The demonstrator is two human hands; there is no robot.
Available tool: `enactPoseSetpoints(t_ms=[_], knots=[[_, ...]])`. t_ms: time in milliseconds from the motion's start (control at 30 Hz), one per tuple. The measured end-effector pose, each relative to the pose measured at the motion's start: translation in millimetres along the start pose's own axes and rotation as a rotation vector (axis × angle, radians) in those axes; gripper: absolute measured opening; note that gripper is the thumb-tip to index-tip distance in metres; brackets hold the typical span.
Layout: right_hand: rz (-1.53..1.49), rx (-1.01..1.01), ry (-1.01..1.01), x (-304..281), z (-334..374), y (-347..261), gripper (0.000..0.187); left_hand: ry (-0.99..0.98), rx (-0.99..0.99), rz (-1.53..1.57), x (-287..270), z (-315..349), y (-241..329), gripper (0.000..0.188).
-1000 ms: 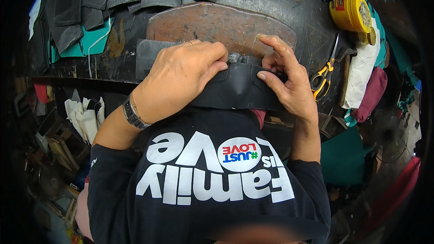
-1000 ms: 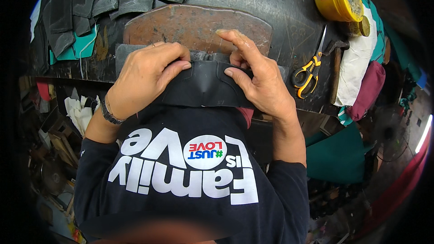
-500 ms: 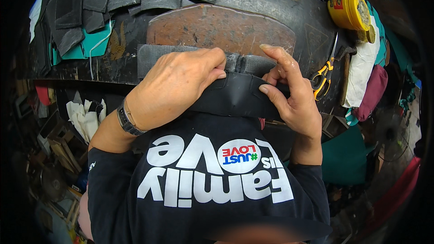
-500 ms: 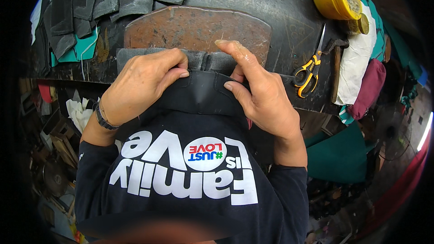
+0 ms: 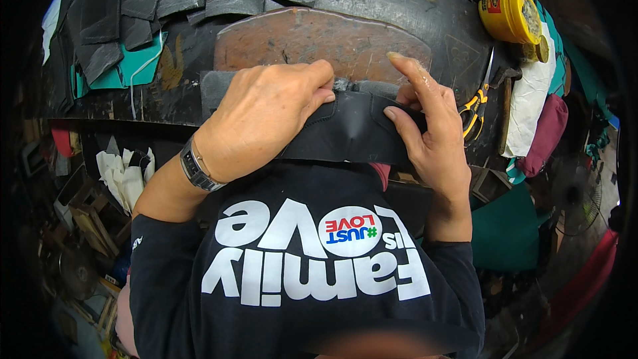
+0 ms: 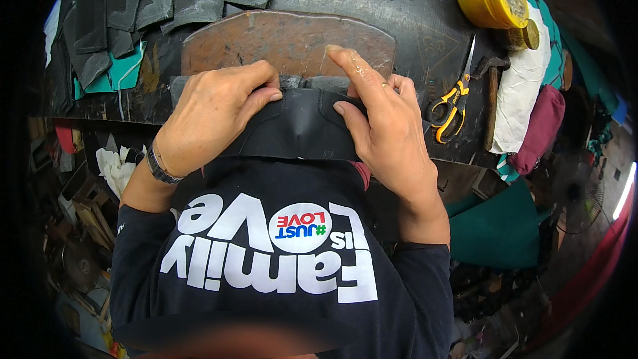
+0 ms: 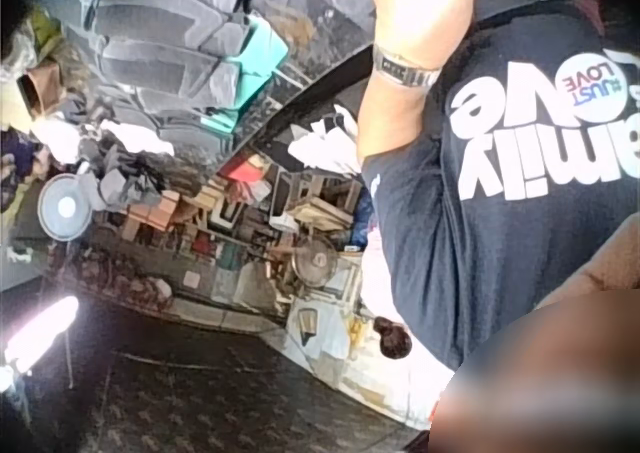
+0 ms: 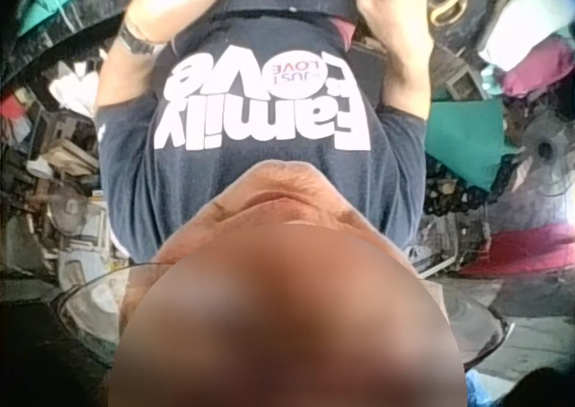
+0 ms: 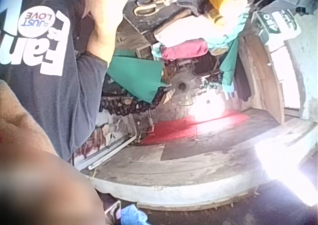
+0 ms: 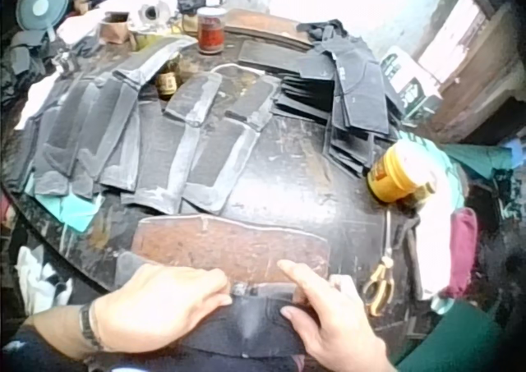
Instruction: The person assembles sandals by applying adhesive from a yellow tub to black rubber straps and pressing them onto a sole. The person repeatedly picks up straps, applies glue, and attaches them to the sole, then folds and presses the edges to secure the bond.
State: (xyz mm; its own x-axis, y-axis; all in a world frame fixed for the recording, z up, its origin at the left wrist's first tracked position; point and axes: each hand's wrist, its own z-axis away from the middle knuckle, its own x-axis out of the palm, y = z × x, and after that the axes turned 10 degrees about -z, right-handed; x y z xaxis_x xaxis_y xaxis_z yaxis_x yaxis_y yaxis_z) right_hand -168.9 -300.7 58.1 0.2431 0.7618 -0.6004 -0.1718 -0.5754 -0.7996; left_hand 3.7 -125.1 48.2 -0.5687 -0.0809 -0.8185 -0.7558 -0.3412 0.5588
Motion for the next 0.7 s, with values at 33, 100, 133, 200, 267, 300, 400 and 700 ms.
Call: enactPoseSetpoints(t_ms=[33,100,133,200,267,300,400,700], knots=[[-0.013,0.011,-0.005,0,-1,2,0.071,0.004,-0.007,0.005,1,-1,0,0.016],[-0.011,-0.005,-0.012,1,-3,7,0.071,0.053,0.0,0.011,3,-2,0,0.016],[-0.017,0.004,-0.011,1,-4,9,0.071,0.077,0.0,0.015,4,-3,-1,0.016],[-0.02,0.038,-0.024,1,-4,11,0.07,0.074,-0.002,0.005,5,-4,-1,0.016],[-0.026,0.066,-0.034,1,-4,12,0.07,0.073,0.002,0.006,6,-4,-2,0.016],[-0.031,0.071,-0.037,1,-4,13,0.07,0.074,0.005,0.011,6,-5,-2,0.016],[-0.034,0.075,-0.044,2,-5,16,0.071,0.076,0.01,0.019,6,-6,-3,0.015],[-0.044,-0.022,0.008,8,-8,22,0.073,0.087,0.017,0.002,8,-6,-4,0.015]])
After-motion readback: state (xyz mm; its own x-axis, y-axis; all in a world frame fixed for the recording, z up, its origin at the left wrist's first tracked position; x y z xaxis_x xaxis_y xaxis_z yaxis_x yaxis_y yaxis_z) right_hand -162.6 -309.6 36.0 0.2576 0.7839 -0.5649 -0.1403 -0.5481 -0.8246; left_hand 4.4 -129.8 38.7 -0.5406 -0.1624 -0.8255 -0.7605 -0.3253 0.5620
